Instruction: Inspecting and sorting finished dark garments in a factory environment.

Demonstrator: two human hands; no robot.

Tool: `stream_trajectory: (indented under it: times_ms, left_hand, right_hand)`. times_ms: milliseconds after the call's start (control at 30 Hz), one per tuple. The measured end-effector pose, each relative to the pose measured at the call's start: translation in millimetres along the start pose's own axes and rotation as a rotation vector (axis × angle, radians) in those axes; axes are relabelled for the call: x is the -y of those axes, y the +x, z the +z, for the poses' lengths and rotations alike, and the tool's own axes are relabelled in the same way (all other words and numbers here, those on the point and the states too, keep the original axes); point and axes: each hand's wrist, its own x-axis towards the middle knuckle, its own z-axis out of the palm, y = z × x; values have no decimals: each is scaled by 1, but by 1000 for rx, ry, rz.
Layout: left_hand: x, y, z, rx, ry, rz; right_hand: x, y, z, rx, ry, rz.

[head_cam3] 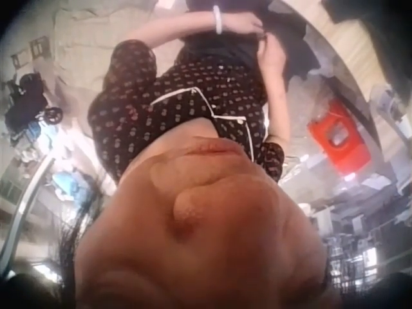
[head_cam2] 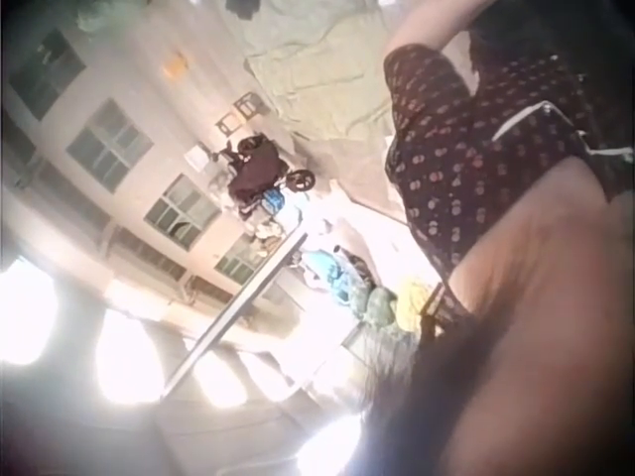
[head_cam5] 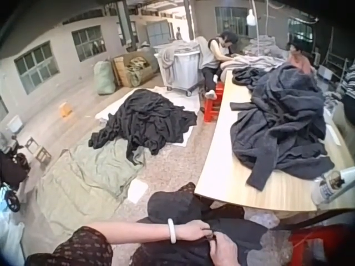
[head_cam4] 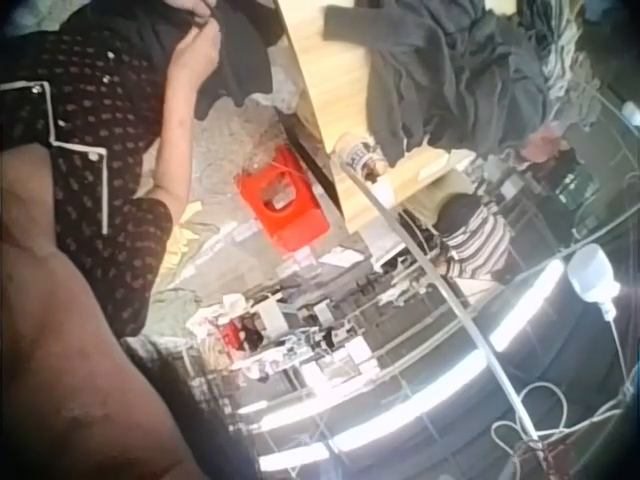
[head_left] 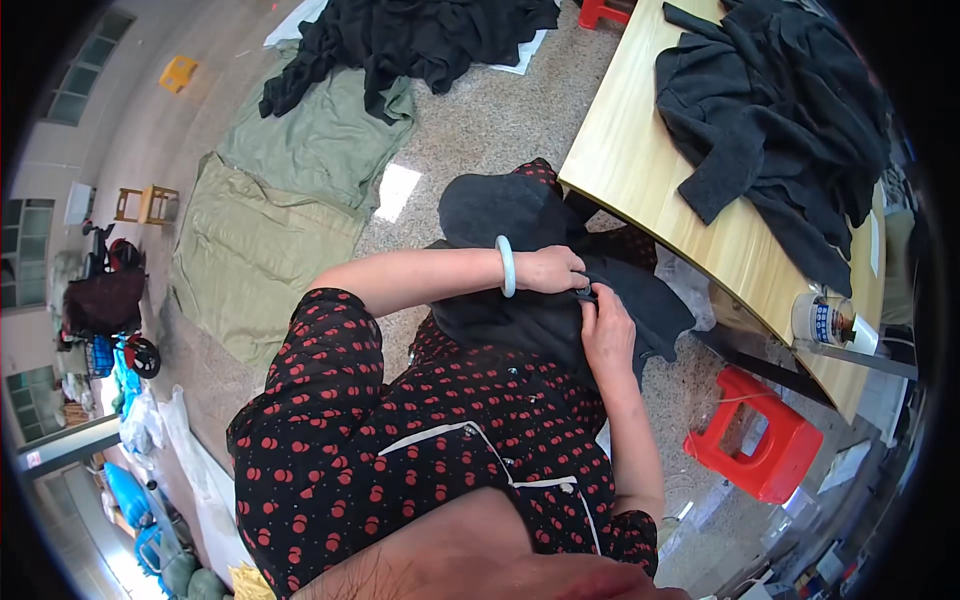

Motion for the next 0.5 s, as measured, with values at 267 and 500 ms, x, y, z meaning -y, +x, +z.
stream_trajectory:
  times_ms: [267, 500]
  left_hand:
    - [-18, -18, 0, 63, 593, 295]
    - [-1, -4, 11, -119, 717, 328]
  right_hand:
    - [-9, -8, 5, 36, -204, -89]
    - [-26, 5, 6, 36, -180, -146]
